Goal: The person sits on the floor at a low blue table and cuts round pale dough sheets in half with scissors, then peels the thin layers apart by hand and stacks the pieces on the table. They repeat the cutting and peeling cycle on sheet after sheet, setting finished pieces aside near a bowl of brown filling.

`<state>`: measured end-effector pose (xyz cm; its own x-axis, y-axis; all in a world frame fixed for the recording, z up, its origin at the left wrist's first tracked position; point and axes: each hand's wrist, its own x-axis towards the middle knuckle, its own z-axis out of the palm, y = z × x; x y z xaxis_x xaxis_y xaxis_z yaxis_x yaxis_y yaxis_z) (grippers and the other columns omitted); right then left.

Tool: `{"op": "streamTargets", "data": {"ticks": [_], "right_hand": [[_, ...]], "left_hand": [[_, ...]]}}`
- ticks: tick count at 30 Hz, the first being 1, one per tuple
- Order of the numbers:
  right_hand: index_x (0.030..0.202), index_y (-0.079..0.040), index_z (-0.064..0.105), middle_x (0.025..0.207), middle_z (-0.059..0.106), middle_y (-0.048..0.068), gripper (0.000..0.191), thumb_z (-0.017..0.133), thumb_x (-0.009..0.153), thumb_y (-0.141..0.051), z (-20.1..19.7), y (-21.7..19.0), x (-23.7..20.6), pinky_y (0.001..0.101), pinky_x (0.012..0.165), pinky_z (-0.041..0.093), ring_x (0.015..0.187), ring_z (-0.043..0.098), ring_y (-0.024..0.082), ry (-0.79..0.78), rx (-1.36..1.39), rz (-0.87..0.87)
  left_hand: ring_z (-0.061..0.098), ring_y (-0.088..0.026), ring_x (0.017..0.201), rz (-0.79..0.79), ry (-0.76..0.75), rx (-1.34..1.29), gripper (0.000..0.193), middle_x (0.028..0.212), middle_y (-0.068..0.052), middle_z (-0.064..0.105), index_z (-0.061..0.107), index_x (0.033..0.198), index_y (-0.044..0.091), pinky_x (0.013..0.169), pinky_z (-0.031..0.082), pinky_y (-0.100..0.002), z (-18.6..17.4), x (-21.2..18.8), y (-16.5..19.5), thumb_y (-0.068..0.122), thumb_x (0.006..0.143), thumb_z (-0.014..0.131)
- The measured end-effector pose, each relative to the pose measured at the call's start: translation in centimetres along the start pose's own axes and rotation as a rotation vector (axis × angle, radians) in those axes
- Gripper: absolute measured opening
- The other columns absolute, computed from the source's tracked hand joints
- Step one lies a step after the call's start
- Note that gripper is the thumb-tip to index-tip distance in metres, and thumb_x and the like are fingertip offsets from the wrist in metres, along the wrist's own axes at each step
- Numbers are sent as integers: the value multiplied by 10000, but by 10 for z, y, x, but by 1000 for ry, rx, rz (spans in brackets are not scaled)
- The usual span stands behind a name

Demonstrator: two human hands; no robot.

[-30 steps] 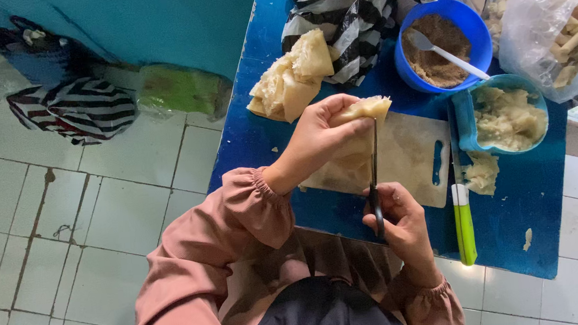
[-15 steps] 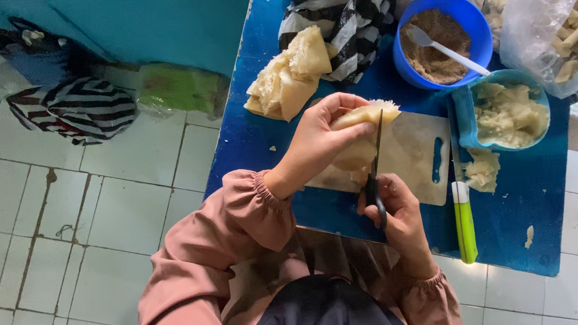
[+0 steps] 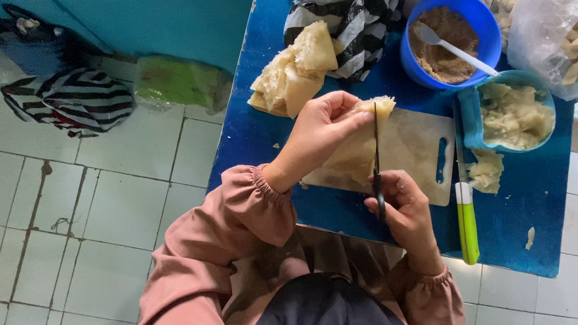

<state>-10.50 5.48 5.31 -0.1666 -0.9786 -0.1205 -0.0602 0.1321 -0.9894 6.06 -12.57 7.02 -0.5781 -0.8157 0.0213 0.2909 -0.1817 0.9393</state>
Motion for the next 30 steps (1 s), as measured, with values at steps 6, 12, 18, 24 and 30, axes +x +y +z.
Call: {"op": "streamTargets", "data": {"ticks": [6,12,18,24,30], "right_hand": [[1176,6,625,845,660,-12,339,757,864,0,2,-8,0,172,682,473,757,600,32,43,-71,31],[1164,10,613,877,655,-6,355,786,857,-29,-7,-13,14,173,680,474,780,608,40,-18,-60,-4],[1151,14,630,849,687,23,286,755,898,-38,6,-15,18,192,638,491,704,626,64,101,-25,21],[1171,-14,597,889,677,21,332,781,905,-83,15,-52,11,195,699,513,755,639,62,159,-24,-108],[1240,-86,526,964,633,-6,474,840,893,-165,29,-87,9,169,692,472,798,586,47,233,235,-224]], "left_hand": [[585,-10,825,28,-57,21,211,891,23,680,702,1020,-19,719,510,-193,-6,1,-5,176,963,757],[580,-7,787,-3,-149,149,219,833,35,671,709,944,-27,678,506,-195,-8,6,-8,180,932,777],[613,-8,802,-59,-111,38,267,864,25,697,700,1000,-43,698,530,-191,-8,10,-10,196,906,775],[607,-56,871,-65,-124,-77,252,952,-17,684,687,1116,8,753,523,-228,-5,-3,14,193,954,744],[635,-218,1190,441,-249,480,242,1267,-106,590,730,1182,117,997,561,-310,12,-49,52,198,953,730]]}}
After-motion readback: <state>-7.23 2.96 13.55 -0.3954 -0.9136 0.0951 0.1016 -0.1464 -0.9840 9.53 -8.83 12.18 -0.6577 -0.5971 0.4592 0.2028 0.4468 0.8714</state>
